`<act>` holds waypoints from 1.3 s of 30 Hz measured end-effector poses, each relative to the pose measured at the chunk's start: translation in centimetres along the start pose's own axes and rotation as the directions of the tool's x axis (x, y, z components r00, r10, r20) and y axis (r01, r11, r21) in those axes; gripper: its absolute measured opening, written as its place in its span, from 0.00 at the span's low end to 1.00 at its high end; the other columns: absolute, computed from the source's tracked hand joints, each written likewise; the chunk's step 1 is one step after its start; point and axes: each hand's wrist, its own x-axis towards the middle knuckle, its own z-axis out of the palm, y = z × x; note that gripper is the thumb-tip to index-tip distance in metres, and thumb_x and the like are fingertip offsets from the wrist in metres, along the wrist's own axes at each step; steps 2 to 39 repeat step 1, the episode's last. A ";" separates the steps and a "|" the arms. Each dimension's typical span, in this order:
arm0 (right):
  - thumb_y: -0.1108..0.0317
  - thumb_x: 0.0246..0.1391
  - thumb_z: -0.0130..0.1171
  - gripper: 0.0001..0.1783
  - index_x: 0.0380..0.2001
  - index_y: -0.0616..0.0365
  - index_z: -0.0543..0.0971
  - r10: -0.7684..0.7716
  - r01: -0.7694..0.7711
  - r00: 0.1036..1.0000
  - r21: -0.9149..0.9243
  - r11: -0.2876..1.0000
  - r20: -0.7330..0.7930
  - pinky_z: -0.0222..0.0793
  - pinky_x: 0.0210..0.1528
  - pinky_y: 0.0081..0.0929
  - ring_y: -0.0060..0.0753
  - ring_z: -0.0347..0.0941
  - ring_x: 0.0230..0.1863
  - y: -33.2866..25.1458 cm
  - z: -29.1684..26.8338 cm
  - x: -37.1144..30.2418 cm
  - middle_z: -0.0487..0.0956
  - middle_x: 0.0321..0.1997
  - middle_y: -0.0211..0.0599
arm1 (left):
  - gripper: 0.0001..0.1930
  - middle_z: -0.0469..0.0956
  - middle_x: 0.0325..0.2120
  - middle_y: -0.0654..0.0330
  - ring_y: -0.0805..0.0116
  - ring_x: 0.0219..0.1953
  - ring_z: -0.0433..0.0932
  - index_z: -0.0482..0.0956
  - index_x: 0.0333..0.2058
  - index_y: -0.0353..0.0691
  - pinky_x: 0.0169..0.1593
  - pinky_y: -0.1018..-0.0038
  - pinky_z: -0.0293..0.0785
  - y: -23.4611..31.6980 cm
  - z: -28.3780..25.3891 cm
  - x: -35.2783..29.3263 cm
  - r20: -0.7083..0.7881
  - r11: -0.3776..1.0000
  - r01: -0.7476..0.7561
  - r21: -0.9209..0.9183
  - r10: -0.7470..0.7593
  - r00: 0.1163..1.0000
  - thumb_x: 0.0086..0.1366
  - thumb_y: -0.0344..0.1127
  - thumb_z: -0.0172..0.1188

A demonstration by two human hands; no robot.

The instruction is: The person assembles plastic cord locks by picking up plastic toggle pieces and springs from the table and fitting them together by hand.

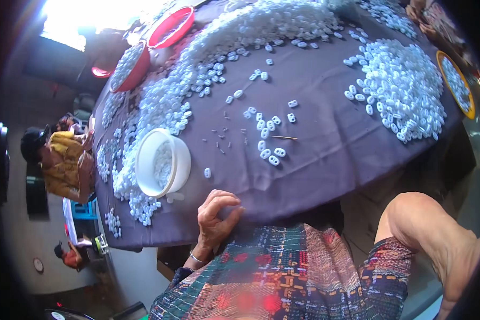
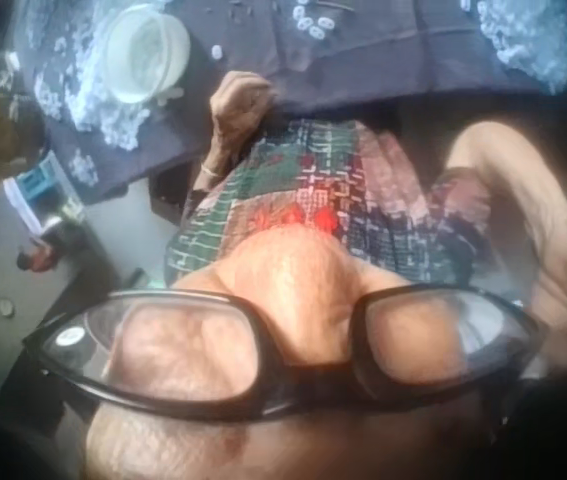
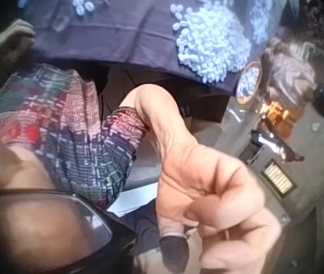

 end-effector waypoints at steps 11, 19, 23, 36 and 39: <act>0.46 0.60 0.50 0.21 0.33 0.49 0.82 0.001 -0.002 1.000 0.013 1.000 0.014 0.58 0.20 0.38 0.41 0.67 0.17 0.0 -0.2 -0.2 0.74 0.22 0.44 | 0.11 0.78 0.28 0.56 0.62 0.31 0.77 0.78 0.30 0.36 0.35 0.72 0.73 0.7 -0.4 0.1 -0.022 1.000 -0.012 -0.026 0.011 1.000 0.46 0.22 0.68; 0.46 0.60 0.50 0.21 0.33 0.49 0.82 0.001 -0.002 1.000 0.013 1.000 0.014 0.58 0.20 0.38 0.41 0.67 0.17 0.0 -0.2 -0.2 0.74 0.22 0.44 | 0.11 0.78 0.28 0.56 0.62 0.31 0.77 0.78 0.30 0.36 0.35 0.72 0.73 0.7 -0.4 0.1 -0.022 1.000 -0.012 -0.026 0.011 1.000 0.46 0.22 0.68; 0.46 0.60 0.50 0.21 0.33 0.49 0.82 0.001 -0.002 1.000 0.013 1.000 0.014 0.58 0.20 0.38 0.41 0.67 0.17 0.0 -0.2 -0.2 0.74 0.22 0.44 | 0.11 0.78 0.28 0.56 0.62 0.31 0.77 0.78 0.30 0.36 0.35 0.72 0.73 0.7 -0.4 0.1 -0.022 1.000 -0.012 -0.026 0.011 1.000 0.46 0.22 0.68; 0.46 0.60 0.50 0.21 0.33 0.49 0.82 0.001 -0.002 1.000 0.013 1.000 0.014 0.58 0.20 0.38 0.41 0.67 0.17 0.0 -0.2 -0.2 0.74 0.22 0.44 | 0.11 0.78 0.28 0.56 0.62 0.31 0.77 0.78 0.30 0.36 0.35 0.72 0.73 0.7 -0.4 0.1 -0.022 1.000 -0.012 -0.026 0.011 1.000 0.46 0.22 0.68; 0.46 0.60 0.50 0.21 0.33 0.49 0.82 0.001 -0.002 1.000 0.013 1.000 0.014 0.58 0.20 0.38 0.41 0.67 0.17 0.0 -0.2 -0.2 0.74 0.22 0.44 | 0.11 0.78 0.28 0.56 0.62 0.31 0.77 0.78 0.30 0.36 0.35 0.72 0.73 0.7 -0.4 0.1 -0.022 1.000 -0.012 -0.026 0.011 1.000 0.46 0.22 0.68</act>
